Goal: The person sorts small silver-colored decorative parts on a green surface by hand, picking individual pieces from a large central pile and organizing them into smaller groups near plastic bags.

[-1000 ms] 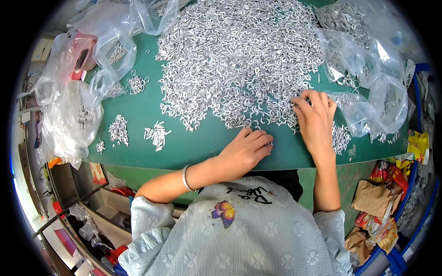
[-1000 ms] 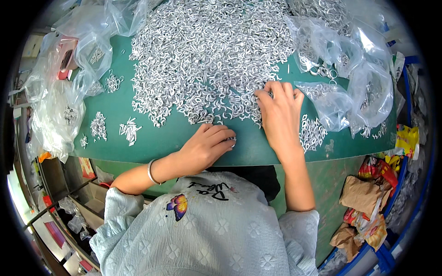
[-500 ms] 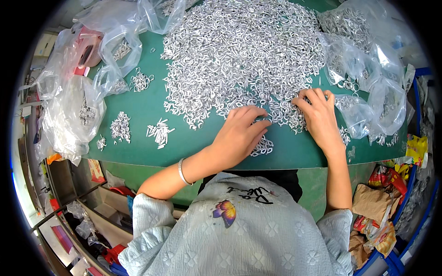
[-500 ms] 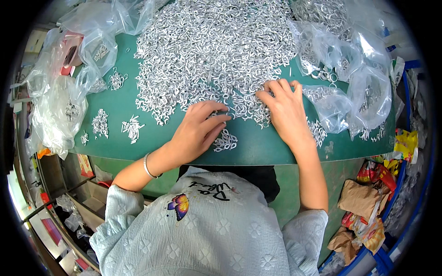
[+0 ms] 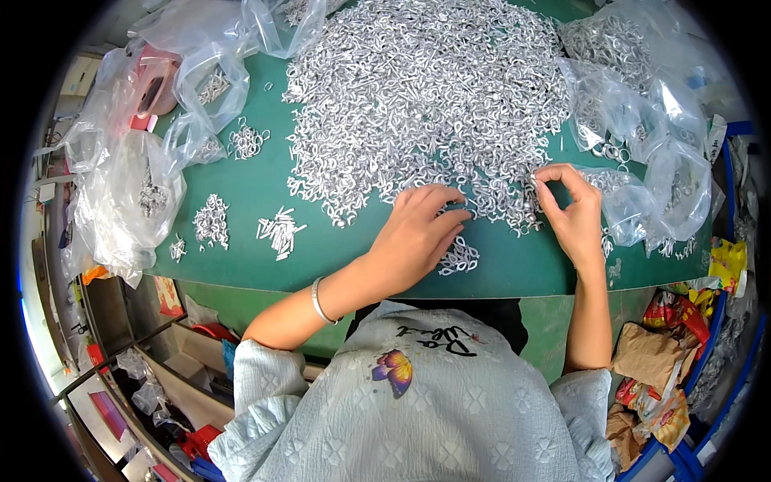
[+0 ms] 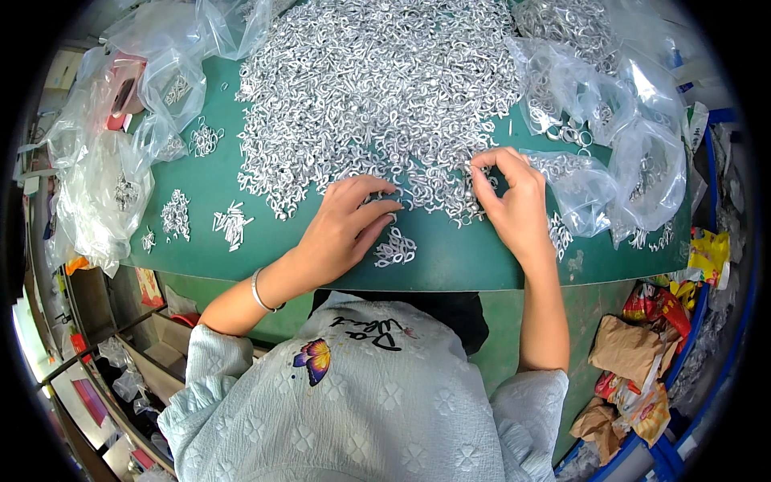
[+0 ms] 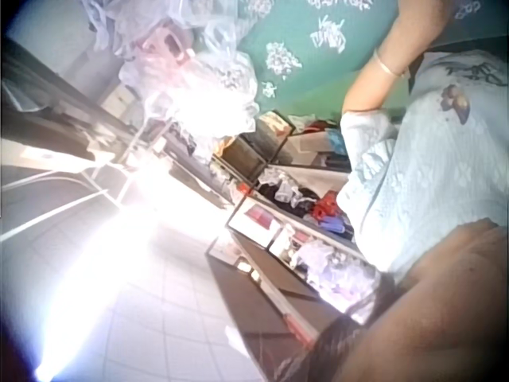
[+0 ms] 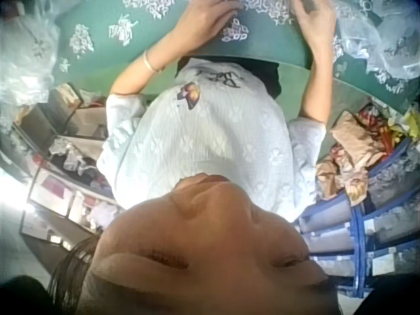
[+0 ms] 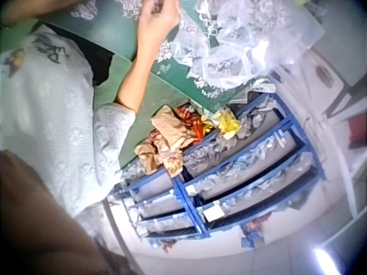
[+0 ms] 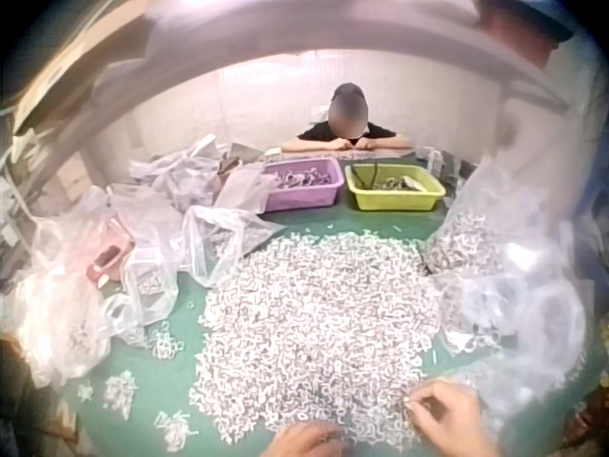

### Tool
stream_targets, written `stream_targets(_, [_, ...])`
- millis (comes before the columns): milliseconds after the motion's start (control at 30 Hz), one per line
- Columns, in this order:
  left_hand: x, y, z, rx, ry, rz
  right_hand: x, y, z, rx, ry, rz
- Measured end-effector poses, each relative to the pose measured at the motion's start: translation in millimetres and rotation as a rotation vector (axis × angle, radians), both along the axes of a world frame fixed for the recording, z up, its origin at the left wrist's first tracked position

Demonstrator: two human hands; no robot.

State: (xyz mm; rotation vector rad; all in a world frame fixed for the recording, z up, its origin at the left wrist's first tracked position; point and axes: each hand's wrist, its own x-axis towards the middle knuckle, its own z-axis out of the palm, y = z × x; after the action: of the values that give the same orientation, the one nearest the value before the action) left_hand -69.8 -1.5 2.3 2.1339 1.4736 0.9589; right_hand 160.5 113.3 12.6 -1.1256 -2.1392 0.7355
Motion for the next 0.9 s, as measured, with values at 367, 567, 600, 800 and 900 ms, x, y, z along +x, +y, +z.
stream_targets(367, [0, -2, 2, 0.020, 0.024, 0.019, 10, -9, 10, 0.144, -0.205, -0.083])
stream_targets(567, [9, 3, 3, 0.016, -0.055, -0.001, -13, -59, 12, -0.128, -0.056, 0.209])
stream_targets(600, [12, 3, 3, 0.024, -0.075, -0.014, -20, -66, 9, -0.075, -0.090, 0.242])
stream_targets(800, [19, -7, -4, -0.054, -0.093, -0.159, -8, -57, 5, -0.002, -0.081, 0.089])
stream_targets(900, [19, 6, -1, 0.005, -0.022, -0.175, 6, -30, -2, 0.072, -0.155, -0.149])
